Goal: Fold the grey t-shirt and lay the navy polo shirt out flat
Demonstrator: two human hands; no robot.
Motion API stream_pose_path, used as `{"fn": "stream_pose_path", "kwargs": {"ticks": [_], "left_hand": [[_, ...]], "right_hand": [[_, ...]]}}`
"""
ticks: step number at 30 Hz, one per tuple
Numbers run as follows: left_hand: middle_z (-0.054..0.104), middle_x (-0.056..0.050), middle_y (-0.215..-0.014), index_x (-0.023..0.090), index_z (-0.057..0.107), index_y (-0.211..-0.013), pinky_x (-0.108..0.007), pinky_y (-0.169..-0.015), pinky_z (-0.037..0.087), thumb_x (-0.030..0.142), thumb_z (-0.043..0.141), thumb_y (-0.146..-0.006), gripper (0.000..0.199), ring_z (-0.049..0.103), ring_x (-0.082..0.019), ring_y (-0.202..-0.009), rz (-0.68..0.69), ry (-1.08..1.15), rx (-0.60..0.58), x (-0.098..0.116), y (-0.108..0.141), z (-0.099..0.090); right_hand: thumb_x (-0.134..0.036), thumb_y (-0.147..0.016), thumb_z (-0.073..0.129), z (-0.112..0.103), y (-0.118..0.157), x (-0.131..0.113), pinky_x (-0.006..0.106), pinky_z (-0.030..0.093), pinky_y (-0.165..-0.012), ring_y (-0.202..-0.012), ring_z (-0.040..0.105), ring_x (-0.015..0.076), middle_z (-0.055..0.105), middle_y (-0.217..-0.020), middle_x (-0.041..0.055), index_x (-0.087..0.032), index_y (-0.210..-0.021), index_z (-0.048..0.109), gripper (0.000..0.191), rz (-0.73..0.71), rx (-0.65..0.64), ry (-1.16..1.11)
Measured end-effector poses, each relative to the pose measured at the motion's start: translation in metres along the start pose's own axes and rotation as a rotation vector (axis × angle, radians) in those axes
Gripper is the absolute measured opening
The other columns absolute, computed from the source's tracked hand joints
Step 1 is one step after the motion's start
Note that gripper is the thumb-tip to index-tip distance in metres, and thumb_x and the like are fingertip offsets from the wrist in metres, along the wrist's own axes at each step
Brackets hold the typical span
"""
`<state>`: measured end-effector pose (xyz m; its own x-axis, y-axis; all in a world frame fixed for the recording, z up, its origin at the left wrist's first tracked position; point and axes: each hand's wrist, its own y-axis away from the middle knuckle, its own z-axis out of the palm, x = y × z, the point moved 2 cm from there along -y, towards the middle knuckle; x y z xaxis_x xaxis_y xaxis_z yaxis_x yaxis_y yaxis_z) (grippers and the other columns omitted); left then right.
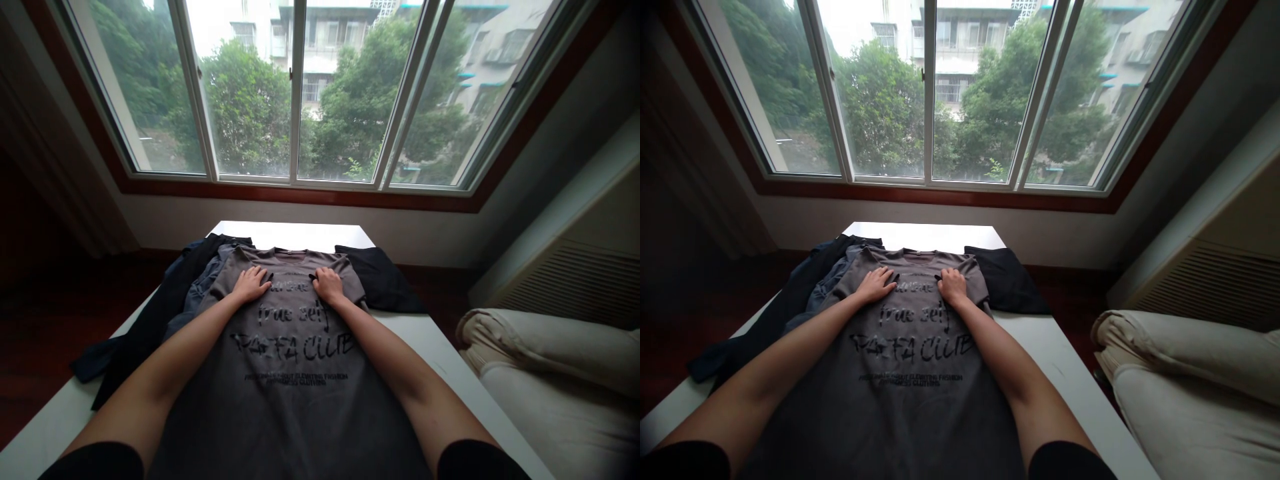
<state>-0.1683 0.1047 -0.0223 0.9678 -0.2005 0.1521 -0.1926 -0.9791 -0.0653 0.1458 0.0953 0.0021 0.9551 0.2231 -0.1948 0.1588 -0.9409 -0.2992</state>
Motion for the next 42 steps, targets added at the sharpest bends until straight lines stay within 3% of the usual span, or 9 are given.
{"fn": "stream_pose_path", "kwargs": {"ticks": [4, 10, 13, 20, 26, 30, 33, 37, 42], "left_hand": [[0.032, -0.011, -0.173, 0.027, 0.043, -0.161, -0.050, -0.128, 0.020, 0.061, 0.041, -0.104, 0.066, 0.024, -0.032, -0.160, 0.006, 0.002, 0.004, -0.001, 0.001, 0.001], [0.032, -0.009, -0.173, 0.029, 0.045, -0.159, -0.048, -0.128, 0.019, 0.060, 0.042, -0.105, 0.062, 0.023, -0.031, -0.160, -0.007, 0.007, 0.012, -0.001, -0.001, 0.003], [0.031, -0.009, -0.173, 0.030, 0.044, -0.159, -0.049, -0.128, 0.018, 0.060, 0.042, -0.105, 0.062, 0.023, -0.031, -0.160, -0.004, 0.005, 0.005, -0.002, -0.001, 0.003], [0.025, -0.012, -0.175, 0.026, 0.037, -0.164, -0.054, -0.128, 0.016, 0.061, 0.037, -0.106, 0.068, 0.020, -0.033, -0.161, -0.023, -0.008, -0.037, 0.000, -0.004, 0.002], [0.022, -0.013, -0.176, 0.023, 0.036, -0.165, -0.054, -0.128, 0.012, 0.060, 0.035, -0.106, 0.070, 0.017, -0.034, -0.162, -0.090, -0.003, -0.061, -0.009, -0.017, -0.003], [0.022, -0.016, -0.176, 0.019, 0.036, -0.165, -0.057, -0.128, 0.009, 0.064, 0.034, -0.104, 0.076, 0.017, -0.036, -0.162, -0.148, 0.002, -0.052, -0.011, -0.019, -0.010], [0.028, -0.017, -0.173, 0.017, 0.040, -0.163, -0.058, -0.128, 0.012, 0.065, 0.035, -0.104, 0.076, 0.020, -0.037, -0.160, -0.098, 0.000, -0.013, -0.001, -0.009, -0.012], [0.033, -0.015, -0.171, 0.020, 0.043, -0.161, -0.054, -0.128, 0.019, 0.063, 0.044, -0.103, 0.072, 0.027, -0.034, -0.158, 0.062, 0.002, 0.003, 0.022, 0.024, -0.010], [0.033, -0.012, -0.172, 0.022, 0.047, -0.160, -0.054, -0.129, 0.019, 0.061, 0.046, -0.104, 0.068, 0.026, -0.034, -0.159, 0.198, 0.004, -0.020, 0.037, 0.080, -0.011]], "right_hand": [[-0.028, -0.100, 0.055, -0.004, 0.001, 0.006, 0.037, 0.045, -0.101, -0.111, 0.060, 0.0280, 0.070, -0.116, 0.0121, -0.021, -0.115, 0.067, 0.020, -0.026, 0.097, -0.072], [-0.031, -0.100, 0.061, 0.002, 0.002, 0.017, 0.031, 0.047, -0.099, -0.112, 0.061, 0.0241, 0.071, -0.116, 0.0074, -0.023, -0.110, 0.069, 0.016, -0.175, -0.039, -0.154], [-0.040, -0.107, 0.052, 0.003, -0.004, 0.024, 0.030, 0.045, -0.103, -0.115, 0.061, 0.0228, 0.071, -0.121, 0.0072, -0.023, -0.113, 0.071, 0.026, -0.186, -0.066, -0.198], [-0.045, -0.111, 0.037, 0.000, -0.033, 0.054, 0.038, 0.032, -0.119, -0.137, 0.049, 0.0272, 0.063, -0.142, 0.0124, -0.022, -0.127, 0.071, 0.044, 0.041, -0.009, -0.008], [-0.057, -0.108, 0.039, 0.013, -0.051, 0.074, 0.053, 0.017, -0.126, -0.158, 0.022, 0.0341, 0.031, -0.171, 0.0167, -0.021, -0.152, 0.054, 0.059, 0.184, -0.227, 0.104], [-0.061, -0.108, 0.035, 0.011, -0.053, 0.078, 0.056, 0.017, -0.126, -0.160, 0.019, 0.0347, 0.027, -0.173, 0.0182, -0.021, -0.157, 0.049, 0.065, 0.169, -0.271, 0.101], [-0.058, -0.110, 0.035, 0.004, -0.049, 0.078, 0.054, 0.018, -0.127, -0.159, 0.022, 0.0329, 0.030, -0.172, 0.0163, -0.021, -0.157, 0.050, 0.062, 0.096, -0.247, 0.088], [-0.051, -0.109, 0.043, -0.008, -0.032, 0.072, 0.052, 0.023, -0.126, -0.156, 0.031, 0.0312, 0.039, -0.169, 0.0144, -0.022, -0.154, 0.054, 0.055, -0.041, -0.182, 0.083], [-0.046, -0.106, 0.051, -0.029, 0.018, 0.059, 0.048, 0.033, -0.124, -0.151, 0.041, 0.0314, 0.049, -0.161, 0.0141, -0.020, -0.147, 0.061, 0.050, -0.213, -0.133, 0.002]]}}
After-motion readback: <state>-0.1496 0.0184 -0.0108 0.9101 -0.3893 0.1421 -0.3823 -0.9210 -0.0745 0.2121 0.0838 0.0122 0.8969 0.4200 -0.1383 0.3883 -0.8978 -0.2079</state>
